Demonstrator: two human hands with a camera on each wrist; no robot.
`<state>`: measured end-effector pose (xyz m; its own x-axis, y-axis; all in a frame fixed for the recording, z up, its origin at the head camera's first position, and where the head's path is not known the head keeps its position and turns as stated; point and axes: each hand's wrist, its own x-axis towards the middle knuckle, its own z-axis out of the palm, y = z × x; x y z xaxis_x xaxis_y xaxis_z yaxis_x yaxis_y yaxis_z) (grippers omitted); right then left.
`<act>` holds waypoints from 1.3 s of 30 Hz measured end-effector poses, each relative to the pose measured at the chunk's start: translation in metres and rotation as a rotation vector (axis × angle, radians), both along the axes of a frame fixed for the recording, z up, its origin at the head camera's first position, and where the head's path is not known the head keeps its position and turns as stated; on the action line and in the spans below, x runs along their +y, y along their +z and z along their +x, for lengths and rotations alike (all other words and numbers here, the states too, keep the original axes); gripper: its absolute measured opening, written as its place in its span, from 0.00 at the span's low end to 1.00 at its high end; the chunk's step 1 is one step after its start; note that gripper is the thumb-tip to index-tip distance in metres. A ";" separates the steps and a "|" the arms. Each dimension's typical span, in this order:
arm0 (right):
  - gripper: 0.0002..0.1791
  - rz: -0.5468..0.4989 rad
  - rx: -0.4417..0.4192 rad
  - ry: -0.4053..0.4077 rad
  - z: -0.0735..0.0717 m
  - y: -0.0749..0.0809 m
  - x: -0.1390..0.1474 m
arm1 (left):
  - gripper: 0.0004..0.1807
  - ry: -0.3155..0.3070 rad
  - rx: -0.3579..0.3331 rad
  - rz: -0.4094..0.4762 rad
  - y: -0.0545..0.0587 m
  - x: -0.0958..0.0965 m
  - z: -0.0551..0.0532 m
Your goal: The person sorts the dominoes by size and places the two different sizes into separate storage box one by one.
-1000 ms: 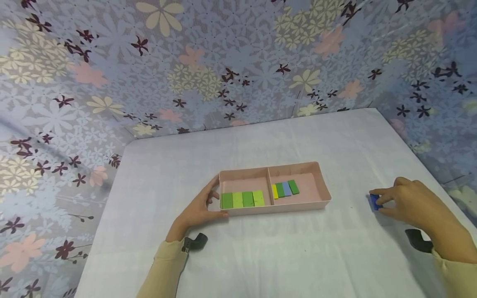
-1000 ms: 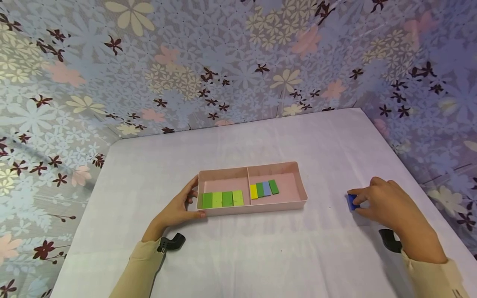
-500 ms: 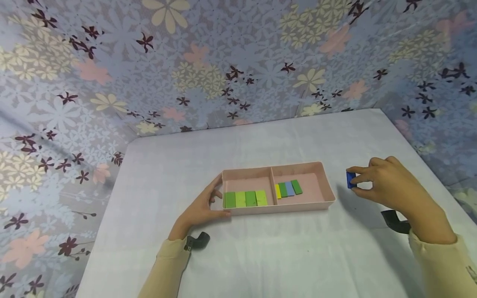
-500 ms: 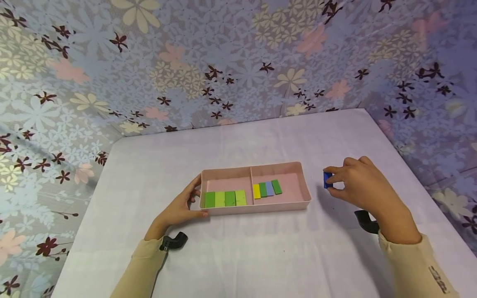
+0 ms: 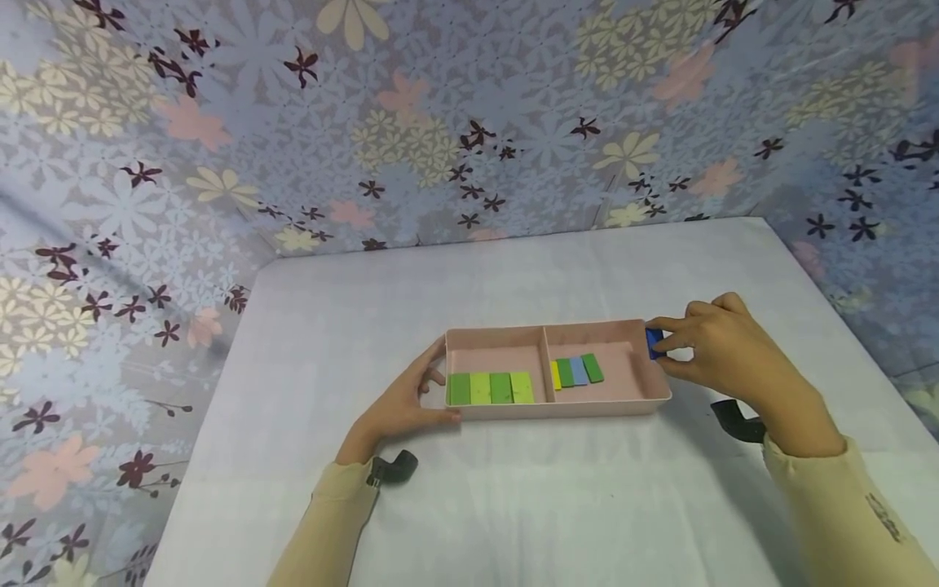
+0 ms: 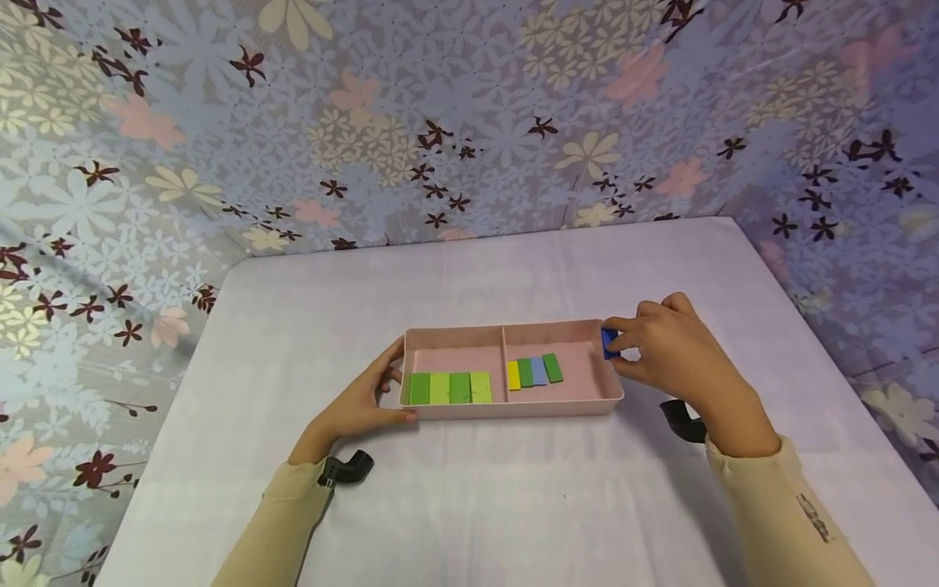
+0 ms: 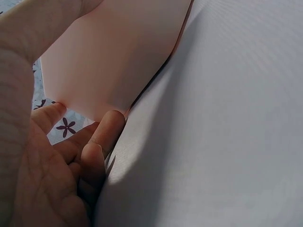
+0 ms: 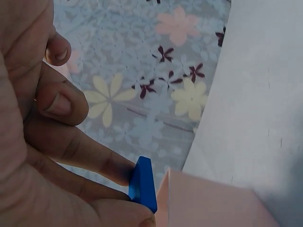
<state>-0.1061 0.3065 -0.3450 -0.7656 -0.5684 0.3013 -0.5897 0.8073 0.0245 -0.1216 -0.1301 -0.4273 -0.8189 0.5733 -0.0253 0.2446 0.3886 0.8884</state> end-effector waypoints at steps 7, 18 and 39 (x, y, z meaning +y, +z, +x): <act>0.10 -0.015 -0.124 -0.016 -0.011 -0.015 -0.012 | 0.62 -0.006 0.003 -0.013 0.000 -0.001 -0.002; 0.07 -0.010 -0.241 0.034 -0.026 -0.035 -0.032 | 0.62 0.006 -0.002 -0.013 0.001 -0.002 -0.002; 0.05 0.035 -0.357 -0.037 -0.031 -0.051 -0.046 | 0.64 0.020 0.014 -0.024 -0.019 -0.004 -0.008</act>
